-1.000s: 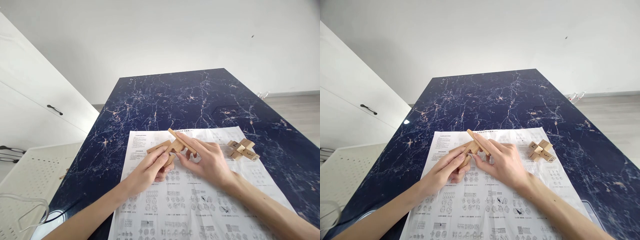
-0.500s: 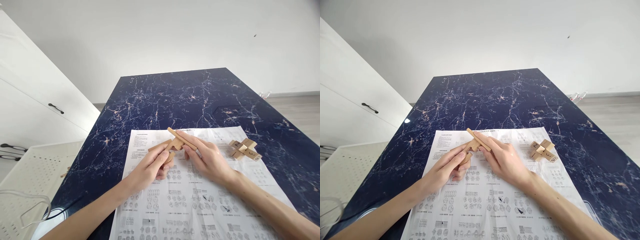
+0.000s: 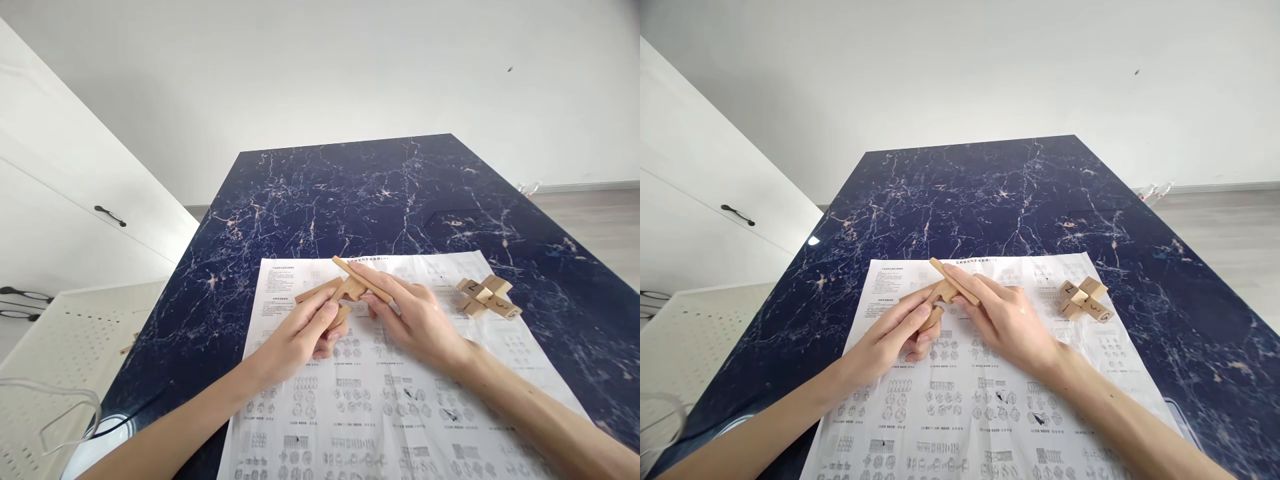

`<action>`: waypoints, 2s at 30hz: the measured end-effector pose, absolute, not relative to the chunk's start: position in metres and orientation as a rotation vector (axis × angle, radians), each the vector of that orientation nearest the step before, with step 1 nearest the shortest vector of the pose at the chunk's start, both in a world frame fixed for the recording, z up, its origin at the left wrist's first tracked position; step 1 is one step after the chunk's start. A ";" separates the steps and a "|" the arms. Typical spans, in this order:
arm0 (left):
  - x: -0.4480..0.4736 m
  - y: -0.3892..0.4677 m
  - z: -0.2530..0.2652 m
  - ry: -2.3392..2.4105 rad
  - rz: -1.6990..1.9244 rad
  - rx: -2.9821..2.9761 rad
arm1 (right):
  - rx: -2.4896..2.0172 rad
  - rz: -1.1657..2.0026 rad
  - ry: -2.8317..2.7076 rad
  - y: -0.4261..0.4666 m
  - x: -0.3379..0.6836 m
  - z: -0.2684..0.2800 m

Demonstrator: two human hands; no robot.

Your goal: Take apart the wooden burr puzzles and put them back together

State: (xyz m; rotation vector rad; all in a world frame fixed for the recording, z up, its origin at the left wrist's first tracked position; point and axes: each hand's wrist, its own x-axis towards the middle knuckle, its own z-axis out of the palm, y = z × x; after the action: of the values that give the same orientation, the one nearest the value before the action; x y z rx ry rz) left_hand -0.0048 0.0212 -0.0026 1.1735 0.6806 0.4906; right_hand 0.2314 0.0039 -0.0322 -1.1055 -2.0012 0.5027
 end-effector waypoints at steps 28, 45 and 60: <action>-0.001 0.019 -0.004 0.711 0.491 1.205 | -1.086 0.301 -2.002 -0.002 0.216 -0.042; 0.000 0.019 -0.001 0.691 0.562 1.148 | -1.107 0.396 -2.002 -0.002 0.217 -0.040; -0.001 0.026 -0.009 0.781 1.000 0.890 | -1.031 0.302 -2.142 0.007 0.214 -0.041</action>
State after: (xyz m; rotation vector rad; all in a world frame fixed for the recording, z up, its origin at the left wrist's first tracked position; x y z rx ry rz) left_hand -0.0010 0.0262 -0.0087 0.8901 0.7814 1.0005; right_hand 0.2138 0.0069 -0.0408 -1.0311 -2.1420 0.3021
